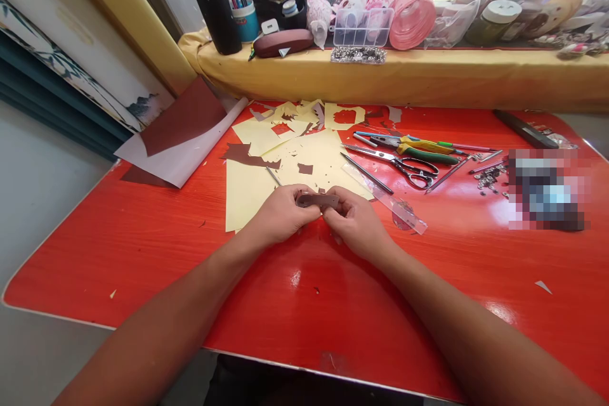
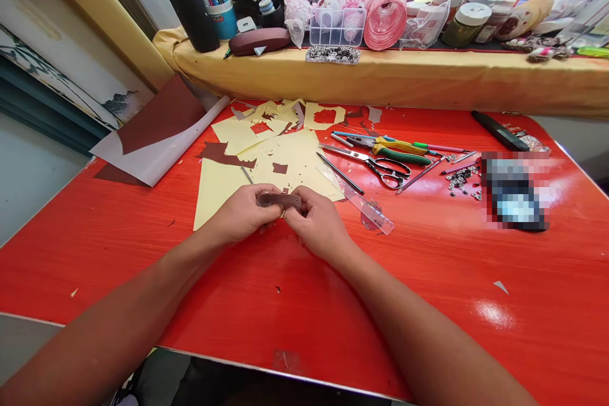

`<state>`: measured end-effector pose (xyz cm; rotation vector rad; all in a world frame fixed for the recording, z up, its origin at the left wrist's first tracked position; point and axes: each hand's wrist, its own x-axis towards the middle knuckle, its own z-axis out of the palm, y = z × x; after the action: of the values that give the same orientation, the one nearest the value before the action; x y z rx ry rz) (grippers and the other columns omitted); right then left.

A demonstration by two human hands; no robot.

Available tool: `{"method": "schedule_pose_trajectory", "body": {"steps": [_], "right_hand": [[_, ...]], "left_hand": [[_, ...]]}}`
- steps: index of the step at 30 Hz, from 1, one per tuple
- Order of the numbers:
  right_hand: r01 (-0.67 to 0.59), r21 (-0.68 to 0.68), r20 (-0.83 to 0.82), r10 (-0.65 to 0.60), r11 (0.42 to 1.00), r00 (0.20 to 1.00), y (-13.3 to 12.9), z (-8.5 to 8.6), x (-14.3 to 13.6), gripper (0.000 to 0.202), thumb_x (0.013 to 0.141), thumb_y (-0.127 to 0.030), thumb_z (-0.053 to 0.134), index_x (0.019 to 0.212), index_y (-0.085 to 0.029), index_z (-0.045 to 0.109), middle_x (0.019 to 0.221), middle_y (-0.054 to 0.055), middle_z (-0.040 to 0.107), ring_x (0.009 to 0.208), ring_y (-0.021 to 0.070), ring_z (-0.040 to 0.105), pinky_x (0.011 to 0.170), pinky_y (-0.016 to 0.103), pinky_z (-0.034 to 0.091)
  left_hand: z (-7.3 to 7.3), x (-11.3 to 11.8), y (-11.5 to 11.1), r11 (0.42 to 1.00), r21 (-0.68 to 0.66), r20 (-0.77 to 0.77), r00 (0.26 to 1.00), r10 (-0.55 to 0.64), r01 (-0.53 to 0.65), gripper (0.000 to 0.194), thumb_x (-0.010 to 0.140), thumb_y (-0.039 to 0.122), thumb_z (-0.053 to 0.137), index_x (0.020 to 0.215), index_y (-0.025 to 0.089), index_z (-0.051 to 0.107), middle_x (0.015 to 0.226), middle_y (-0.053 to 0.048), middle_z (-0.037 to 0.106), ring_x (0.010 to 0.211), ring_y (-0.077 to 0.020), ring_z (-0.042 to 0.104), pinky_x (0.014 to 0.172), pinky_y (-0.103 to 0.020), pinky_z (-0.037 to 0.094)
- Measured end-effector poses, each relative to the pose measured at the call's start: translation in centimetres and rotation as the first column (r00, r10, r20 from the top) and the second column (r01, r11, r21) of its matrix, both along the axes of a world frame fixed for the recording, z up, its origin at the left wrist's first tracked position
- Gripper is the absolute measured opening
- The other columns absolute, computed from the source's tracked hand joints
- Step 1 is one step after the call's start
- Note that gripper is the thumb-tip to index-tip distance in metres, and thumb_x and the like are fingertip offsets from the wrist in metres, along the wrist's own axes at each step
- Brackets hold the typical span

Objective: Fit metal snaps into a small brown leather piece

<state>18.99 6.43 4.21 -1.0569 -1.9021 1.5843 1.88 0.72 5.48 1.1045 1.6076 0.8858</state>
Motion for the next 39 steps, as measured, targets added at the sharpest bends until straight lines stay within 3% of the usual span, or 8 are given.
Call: {"method": "schedule_pose_trajectory", "body": {"steps": [14, 25, 30, 33, 39], "right_hand": [[-0.007, -0.092, -0.022, 0.005, 0.996, 1.0, 0.1, 0.4, 0.0, 0.009, 0.078, -0.025, 0.053, 0.076, -0.026, 0.044, 0.054, -0.01, 0.046, 0.043, 0.0122, 0.045, 0.046, 0.027, 0.034], [-0.029, -0.102, -0.055, 0.024, 0.994, 0.998, 0.1, 0.3, 0.2, 0.011, 0.08, -0.026, 0.054, 0.077, -0.026, 0.043, 0.055, -0.009, 0.046, 0.045, 0.0127, 0.047, 0.048, 0.026, 0.036], [0.008, -0.008, -0.051, -0.008, 1.0, 0.999, 0.1, -0.5, -0.2, 0.007, 0.08, -0.026, 0.053, 0.079, -0.025, 0.047, 0.06, -0.008, 0.048, 0.053, 0.013, 0.046, 0.052, 0.025, 0.033], [-0.005, 0.04, -0.094, 0.008, 0.999, 0.996, 0.2, -0.9, -0.3, 0.006, 0.082, -0.028, 0.054, 0.082, -0.023, 0.052, 0.071, -0.004, 0.055, 0.065, 0.0142, 0.051, 0.058, 0.025, 0.037], [-0.024, 0.035, -0.009, 0.025, 0.999, 1.0, 0.4, -0.8, 0.0, 0.007, 0.089, -0.029, 0.056, 0.088, -0.023, 0.056, 0.072, -0.005, 0.057, 0.065, 0.0139, 0.052, 0.058, 0.024, 0.037]], "left_hand": [[-0.5, 0.1, 0.2, 0.999, -0.022, 0.11, 0.993, 0.032, -0.03, 0.011, 0.071, 0.022, 0.066, 0.082, 0.02, 0.065, 0.059, 0.005, 0.057, 0.053, -0.0115, 0.05, 0.048, -0.025, 0.039], [-0.3, 0.1, 0.2, 1.0, -0.009, 0.082, 0.996, 0.025, -0.024, 0.017, 0.071, 0.023, 0.067, 0.087, 0.019, 0.068, 0.062, 0.005, 0.058, 0.053, -0.0117, 0.052, 0.048, -0.024, 0.041], [-0.7, -0.4, 0.3, 1.0, -0.003, 0.076, 0.997, 0.008, -0.007, 0.019, 0.074, 0.026, 0.067, 0.091, 0.018, 0.069, 0.059, 0.006, 0.058, 0.051, -0.0117, 0.05, 0.047, -0.024, 0.038], [-1.1, -0.7, 0.3, 1.0, -0.017, 0.026, 0.999, 0.027, -0.027, 0.018, 0.074, 0.031, 0.069, 0.086, 0.018, 0.067, 0.058, 0.004, 0.06, 0.051, -0.0122, 0.051, 0.048, -0.024, 0.038], [-1.4, -1.0, 0.6, 0.998, -0.052, -0.005, 0.999, 0.047, -0.048, 0.022, 0.072, 0.039, 0.072, 0.077, 0.02, 0.063, 0.056, 0.004, 0.06, 0.05, -0.0142, 0.052, 0.048, -0.025, 0.039]]}}
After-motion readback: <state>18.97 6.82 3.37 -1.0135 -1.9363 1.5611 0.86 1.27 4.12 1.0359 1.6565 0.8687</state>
